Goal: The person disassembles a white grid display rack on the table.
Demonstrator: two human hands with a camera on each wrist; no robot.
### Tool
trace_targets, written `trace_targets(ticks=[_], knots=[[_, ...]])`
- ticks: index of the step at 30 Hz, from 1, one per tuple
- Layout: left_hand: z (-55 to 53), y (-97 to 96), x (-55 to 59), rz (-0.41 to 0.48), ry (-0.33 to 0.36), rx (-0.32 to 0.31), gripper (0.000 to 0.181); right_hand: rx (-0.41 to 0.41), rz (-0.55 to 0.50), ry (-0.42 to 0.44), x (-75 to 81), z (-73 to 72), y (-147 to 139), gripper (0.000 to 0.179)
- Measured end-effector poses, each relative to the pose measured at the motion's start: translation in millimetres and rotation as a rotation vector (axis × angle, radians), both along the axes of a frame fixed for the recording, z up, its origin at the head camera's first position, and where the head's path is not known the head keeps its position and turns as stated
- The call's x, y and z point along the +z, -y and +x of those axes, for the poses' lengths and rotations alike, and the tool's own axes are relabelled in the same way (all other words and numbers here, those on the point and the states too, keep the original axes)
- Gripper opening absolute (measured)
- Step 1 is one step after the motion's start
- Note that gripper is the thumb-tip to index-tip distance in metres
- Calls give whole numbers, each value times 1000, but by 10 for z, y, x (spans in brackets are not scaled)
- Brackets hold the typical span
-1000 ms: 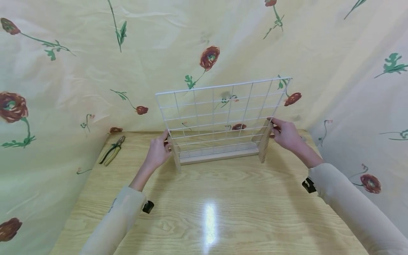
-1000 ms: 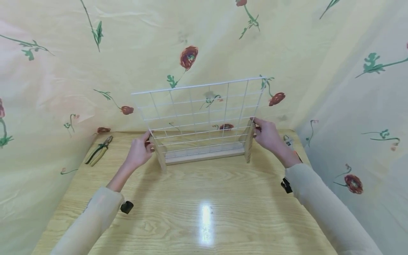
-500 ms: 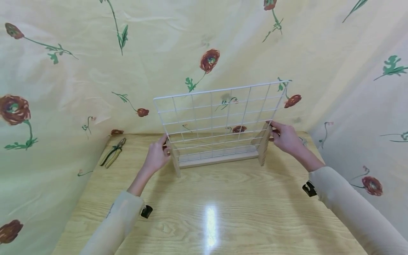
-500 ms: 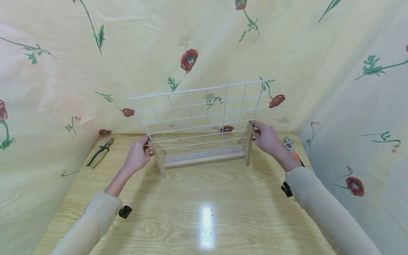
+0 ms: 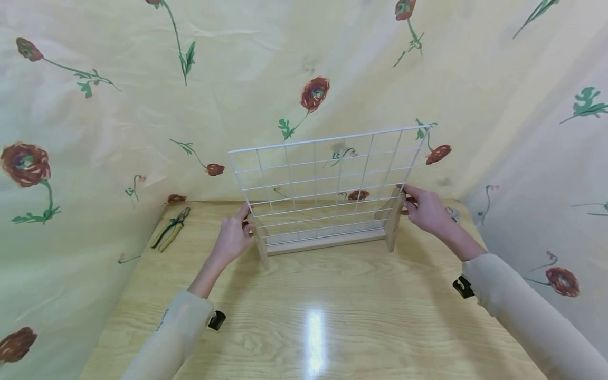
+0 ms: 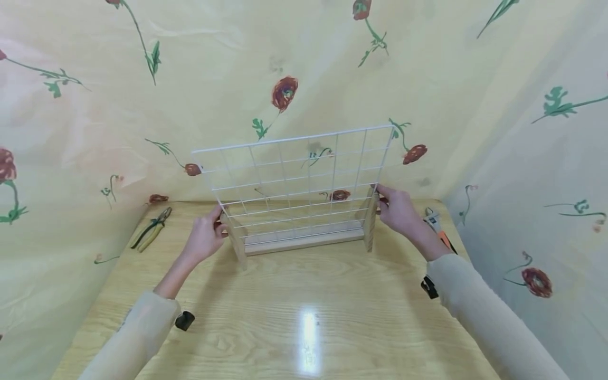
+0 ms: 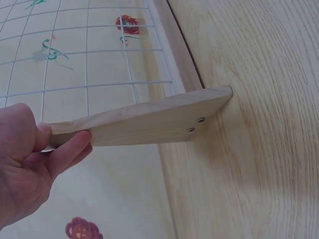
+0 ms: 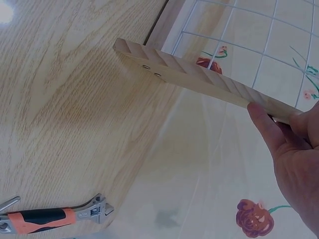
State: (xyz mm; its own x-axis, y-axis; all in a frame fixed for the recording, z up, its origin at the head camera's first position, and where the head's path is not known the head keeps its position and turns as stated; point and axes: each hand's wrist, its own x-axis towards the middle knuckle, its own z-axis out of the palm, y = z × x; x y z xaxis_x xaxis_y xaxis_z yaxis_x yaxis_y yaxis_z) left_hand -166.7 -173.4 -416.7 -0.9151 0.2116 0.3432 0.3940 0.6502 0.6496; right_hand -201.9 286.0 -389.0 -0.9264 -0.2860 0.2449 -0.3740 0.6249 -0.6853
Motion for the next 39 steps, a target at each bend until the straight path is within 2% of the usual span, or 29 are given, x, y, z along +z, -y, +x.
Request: trace_targets(ticks=[5, 12, 19, 25, 32, 39], knots=[[20, 19, -20, 14, 5, -1, 32, 5, -9, -13, -25, 3, 12, 46], [34, 28, -9, -8, -4, 7, 31, 22, 1, -2, 0, 11, 6, 47], [24, 44, 42, 22, 12, -5, 32, 26, 10, -67, 4, -32, 19, 46], [67, 62, 24, 32, 34, -14, 32, 27, 12, -41, -20, -13, 36, 46], [104, 77, 23, 57, 49, -10, 29, 32, 20, -54, -3, 4, 55, 47], [136, 102, 7, 34, 47, 0, 26, 36, 19, -52, -9, 21, 75, 46]])
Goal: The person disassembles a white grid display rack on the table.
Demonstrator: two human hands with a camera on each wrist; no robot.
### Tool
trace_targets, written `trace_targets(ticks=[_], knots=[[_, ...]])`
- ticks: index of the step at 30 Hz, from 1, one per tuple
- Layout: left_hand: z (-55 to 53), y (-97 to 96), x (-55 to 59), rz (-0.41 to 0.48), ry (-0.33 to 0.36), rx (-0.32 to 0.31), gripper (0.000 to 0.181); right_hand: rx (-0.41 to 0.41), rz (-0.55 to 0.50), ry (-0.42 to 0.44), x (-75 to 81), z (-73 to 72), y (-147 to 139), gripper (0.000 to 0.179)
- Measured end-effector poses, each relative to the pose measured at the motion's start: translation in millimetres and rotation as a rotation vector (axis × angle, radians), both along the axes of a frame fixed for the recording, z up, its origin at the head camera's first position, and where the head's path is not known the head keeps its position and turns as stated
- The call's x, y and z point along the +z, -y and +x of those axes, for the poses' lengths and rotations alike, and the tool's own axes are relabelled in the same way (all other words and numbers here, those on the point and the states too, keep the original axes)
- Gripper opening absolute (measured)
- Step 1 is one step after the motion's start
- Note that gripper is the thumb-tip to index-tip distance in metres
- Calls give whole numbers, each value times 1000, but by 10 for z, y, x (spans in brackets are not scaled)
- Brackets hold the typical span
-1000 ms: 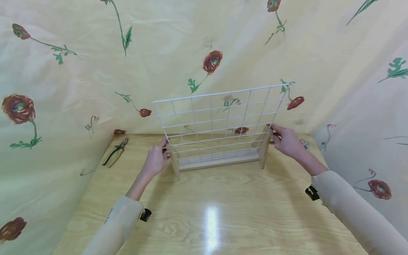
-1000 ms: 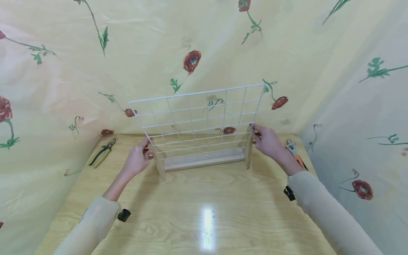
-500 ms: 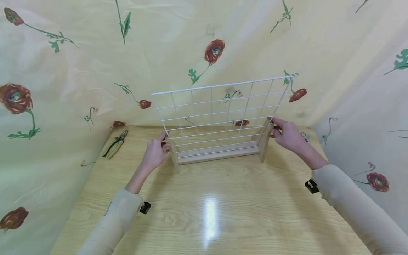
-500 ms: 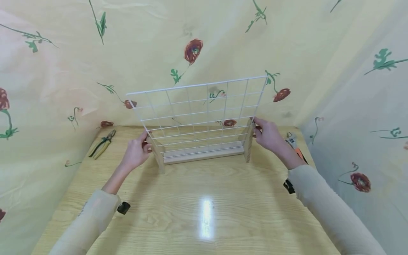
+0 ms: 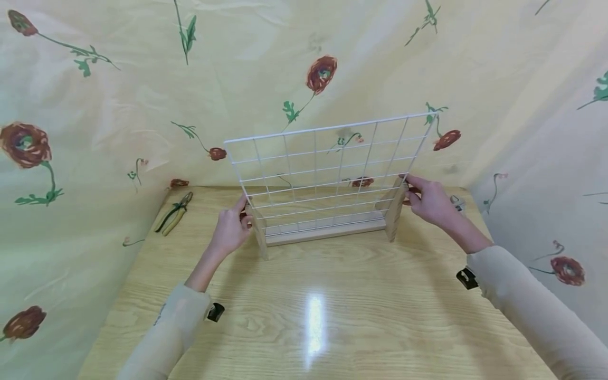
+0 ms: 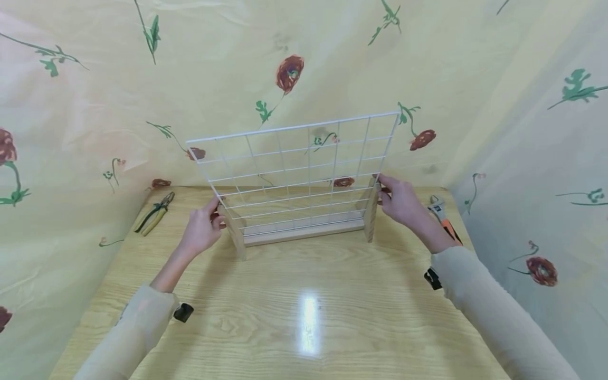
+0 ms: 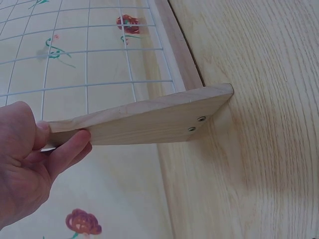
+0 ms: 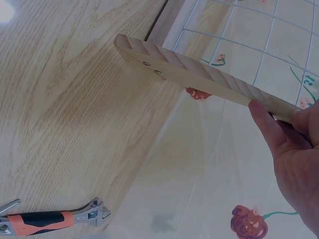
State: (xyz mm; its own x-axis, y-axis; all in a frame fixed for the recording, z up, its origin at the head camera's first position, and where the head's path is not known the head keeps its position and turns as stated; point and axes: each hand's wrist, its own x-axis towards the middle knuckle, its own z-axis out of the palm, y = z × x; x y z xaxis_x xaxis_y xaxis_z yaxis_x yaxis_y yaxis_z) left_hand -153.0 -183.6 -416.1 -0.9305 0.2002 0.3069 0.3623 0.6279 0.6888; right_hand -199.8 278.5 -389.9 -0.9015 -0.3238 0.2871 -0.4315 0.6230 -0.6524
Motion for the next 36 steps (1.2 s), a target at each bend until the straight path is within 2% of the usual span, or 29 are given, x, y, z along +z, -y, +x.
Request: trace_targets(ticks=[6, 12, 18, 26, 31, 36], knots=[[48, 19, -17, 7, -21, -1, 28, 9, -6, 10, -21, 13, 30, 46], [23, 10, -13, -5, -70, -6, 34, 1, 12, 27, 54, 23, 8, 46], [161, 46, -58, -13, -40, 24, 36, 32, -12, 66, -1, 112, 27, 47], [160, 65, -25, -51, -120, 53, 34, 51, -42, 39, 55, 103, 58, 47], [196, 83, -25, -46, -112, 56, 35, 47, -37, 65, 40, 100, 80, 46], [255, 121, -43, -39, -92, 62, 35, 53, -31, 44, -2, 110, 121, 44]])
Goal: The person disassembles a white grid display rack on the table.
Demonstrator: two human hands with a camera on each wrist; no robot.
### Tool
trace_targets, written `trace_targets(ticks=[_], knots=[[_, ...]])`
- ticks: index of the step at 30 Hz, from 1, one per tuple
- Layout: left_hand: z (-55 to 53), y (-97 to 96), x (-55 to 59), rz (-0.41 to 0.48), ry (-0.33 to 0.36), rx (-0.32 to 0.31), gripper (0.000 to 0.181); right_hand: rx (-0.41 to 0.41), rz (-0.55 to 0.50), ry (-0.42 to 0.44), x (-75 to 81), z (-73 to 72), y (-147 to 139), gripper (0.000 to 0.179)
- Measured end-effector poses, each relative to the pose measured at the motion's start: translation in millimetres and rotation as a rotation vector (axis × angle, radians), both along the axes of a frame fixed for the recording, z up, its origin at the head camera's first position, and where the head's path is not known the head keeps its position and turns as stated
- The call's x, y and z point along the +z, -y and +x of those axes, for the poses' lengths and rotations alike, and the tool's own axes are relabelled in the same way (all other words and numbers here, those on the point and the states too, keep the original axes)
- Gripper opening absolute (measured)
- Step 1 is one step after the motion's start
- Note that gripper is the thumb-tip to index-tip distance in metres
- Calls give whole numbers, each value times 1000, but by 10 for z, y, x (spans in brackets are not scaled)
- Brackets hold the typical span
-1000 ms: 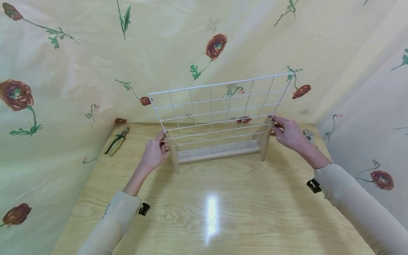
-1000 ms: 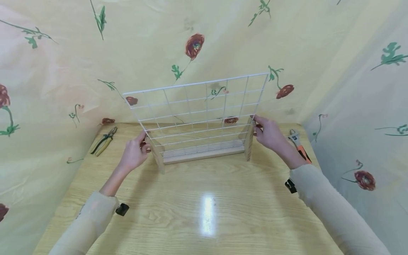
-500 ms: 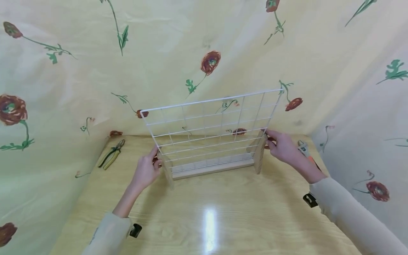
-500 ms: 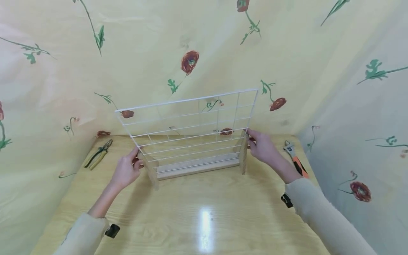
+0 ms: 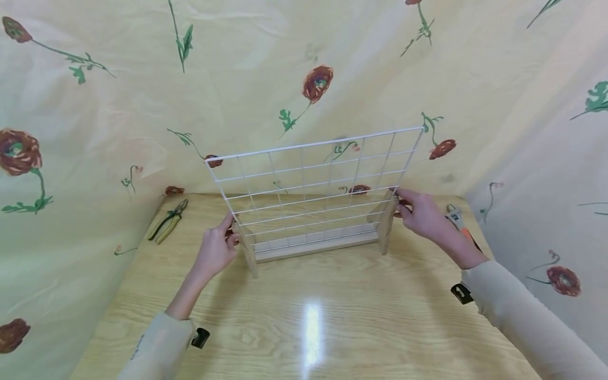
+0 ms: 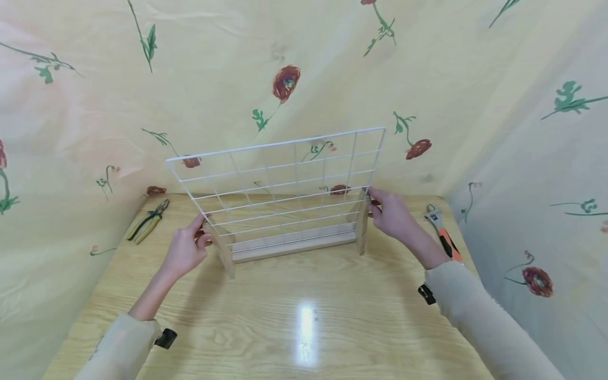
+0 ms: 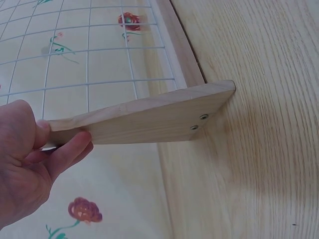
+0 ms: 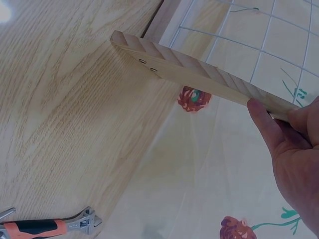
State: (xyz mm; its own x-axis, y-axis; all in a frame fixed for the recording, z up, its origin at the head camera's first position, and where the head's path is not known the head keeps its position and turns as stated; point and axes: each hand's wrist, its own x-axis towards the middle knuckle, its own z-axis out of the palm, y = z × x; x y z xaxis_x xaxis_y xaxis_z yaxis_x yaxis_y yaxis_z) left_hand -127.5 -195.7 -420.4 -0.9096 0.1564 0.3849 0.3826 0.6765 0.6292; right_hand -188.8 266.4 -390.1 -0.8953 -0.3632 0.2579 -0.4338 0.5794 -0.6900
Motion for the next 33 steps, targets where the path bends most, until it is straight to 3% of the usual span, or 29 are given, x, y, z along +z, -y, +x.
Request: trace_targets(ticks=[8, 24, 33], knots=[[53, 34, 8, 1, 9, 8, 31, 9, -14, -19, -11, 17, 49, 43], [121, 103, -8, -17, -36, 9, 31, 35, -24, -81, -33, 11, 110, 44], [187, 141, 10, -19, -1, 10, 32, 55, -40, -76, -33, 38, 146, 42]])
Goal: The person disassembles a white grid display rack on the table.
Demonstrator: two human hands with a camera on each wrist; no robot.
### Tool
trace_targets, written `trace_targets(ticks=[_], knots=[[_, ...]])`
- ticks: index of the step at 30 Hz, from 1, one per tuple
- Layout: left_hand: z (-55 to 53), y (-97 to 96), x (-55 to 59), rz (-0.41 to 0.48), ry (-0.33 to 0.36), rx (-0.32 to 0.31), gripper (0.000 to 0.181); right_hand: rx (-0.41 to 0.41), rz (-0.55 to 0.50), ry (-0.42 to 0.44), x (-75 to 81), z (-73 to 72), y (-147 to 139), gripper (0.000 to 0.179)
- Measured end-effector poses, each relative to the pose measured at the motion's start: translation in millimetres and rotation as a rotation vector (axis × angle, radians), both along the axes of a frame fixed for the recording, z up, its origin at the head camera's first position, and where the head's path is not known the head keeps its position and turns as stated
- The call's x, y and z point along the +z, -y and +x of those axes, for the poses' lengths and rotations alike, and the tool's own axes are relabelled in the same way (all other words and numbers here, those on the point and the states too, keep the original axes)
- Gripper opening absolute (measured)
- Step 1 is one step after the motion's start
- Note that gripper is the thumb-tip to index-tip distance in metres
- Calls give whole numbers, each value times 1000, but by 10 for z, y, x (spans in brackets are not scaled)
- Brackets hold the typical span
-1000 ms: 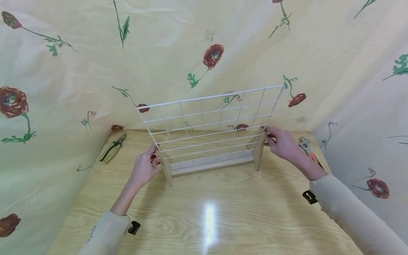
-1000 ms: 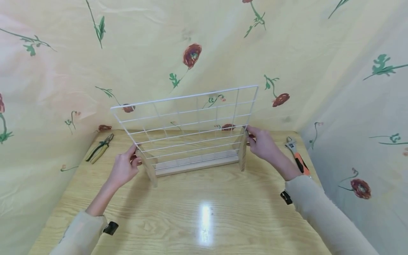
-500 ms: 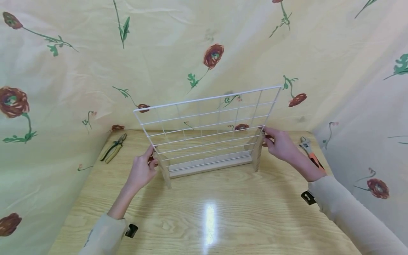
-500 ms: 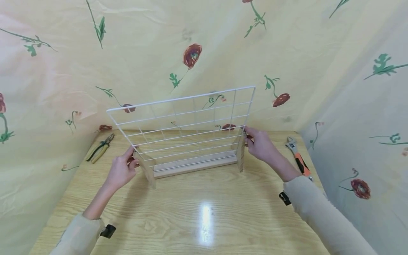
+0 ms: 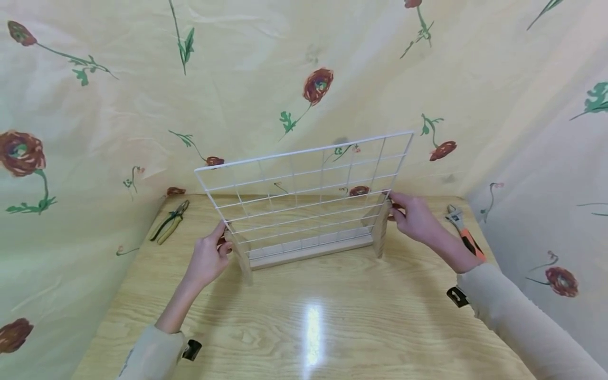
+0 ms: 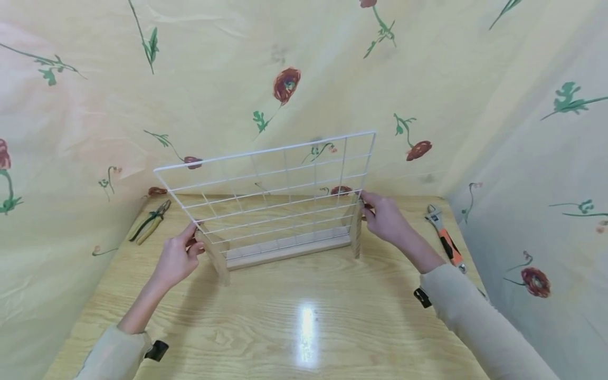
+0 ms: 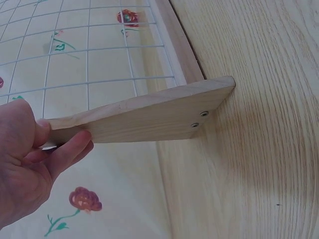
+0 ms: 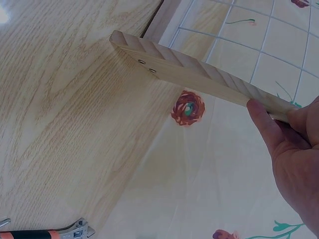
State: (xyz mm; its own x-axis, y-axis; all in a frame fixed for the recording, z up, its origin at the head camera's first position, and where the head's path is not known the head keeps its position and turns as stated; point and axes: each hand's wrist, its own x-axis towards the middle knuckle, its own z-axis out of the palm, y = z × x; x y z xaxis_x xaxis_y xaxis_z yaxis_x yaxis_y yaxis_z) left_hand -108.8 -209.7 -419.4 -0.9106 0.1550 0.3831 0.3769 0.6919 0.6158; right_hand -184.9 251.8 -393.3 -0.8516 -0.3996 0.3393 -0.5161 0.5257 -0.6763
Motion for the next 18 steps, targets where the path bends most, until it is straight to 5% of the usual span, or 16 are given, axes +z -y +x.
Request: trace_targets(ticks=[18], knots=[[109, 79, -37, -1, -66, 4, 34, 16, 14, -78, -4, 32, 90, 41]])
